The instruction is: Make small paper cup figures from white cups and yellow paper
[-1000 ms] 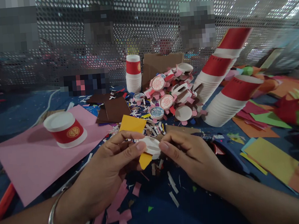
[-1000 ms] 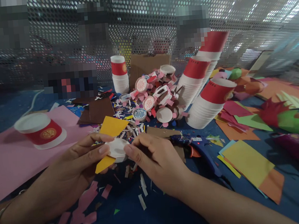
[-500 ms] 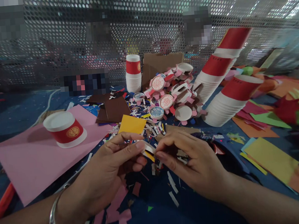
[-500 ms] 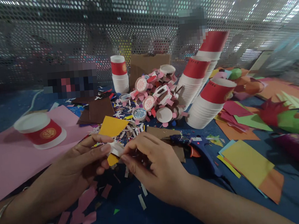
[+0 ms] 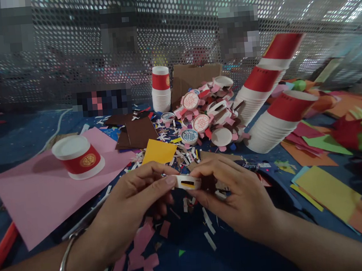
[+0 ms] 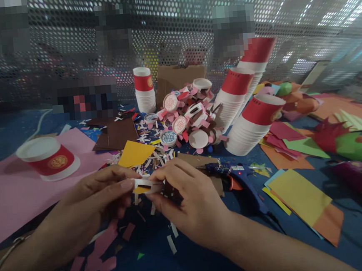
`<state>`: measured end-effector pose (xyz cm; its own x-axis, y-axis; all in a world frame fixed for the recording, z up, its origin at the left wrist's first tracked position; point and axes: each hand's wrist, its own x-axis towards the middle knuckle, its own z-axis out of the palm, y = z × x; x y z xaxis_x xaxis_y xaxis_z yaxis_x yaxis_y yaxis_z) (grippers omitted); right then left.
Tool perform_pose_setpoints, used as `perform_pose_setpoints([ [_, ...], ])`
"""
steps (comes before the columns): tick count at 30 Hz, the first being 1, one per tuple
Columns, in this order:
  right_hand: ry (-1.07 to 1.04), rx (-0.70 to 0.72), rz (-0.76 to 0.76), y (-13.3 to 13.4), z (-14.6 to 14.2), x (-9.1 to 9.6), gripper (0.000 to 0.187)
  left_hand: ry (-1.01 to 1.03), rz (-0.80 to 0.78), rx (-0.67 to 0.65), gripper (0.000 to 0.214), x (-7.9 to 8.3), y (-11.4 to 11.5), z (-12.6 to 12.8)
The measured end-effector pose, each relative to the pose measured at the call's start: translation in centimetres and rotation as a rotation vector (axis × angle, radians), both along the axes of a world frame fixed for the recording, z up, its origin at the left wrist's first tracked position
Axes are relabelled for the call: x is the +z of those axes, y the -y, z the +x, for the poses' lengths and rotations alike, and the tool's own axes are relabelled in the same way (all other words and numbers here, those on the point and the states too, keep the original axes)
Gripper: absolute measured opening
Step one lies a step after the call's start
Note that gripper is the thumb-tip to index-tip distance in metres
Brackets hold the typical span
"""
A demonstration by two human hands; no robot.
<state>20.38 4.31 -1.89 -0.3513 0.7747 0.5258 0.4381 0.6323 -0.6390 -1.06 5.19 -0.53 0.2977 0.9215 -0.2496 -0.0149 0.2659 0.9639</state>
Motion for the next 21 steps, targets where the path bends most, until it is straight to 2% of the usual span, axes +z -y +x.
perform_pose_setpoints([
  [3,0.003,0.017,0.006,-0.03,0.05,0.02,0.011,-0.233,0.349,0.012,0.013,0.09,0.11,-0.14],
  [6,0.004,0.022,0.010,-0.02,0.05,0.09,0.010,-0.353,0.507,-0.071,0.020,0.18,0.39,-0.15],
  [9,0.008,0.033,0.021,0.05,0.06,0.17,0.012,-0.438,0.591,-0.119,0.013,0.16,0.65,-0.09],
  [13,0.017,0.033,0.023,0.19,0.06,0.24,0.016,-0.495,0.674,-0.079,0.002,0.07,0.63,-0.04],
  [21,0.014,0.029,0.029,0.19,0.09,0.26,0.017,-0.494,0.658,-0.047,0.002,0.19,0.32,-0.11],
])
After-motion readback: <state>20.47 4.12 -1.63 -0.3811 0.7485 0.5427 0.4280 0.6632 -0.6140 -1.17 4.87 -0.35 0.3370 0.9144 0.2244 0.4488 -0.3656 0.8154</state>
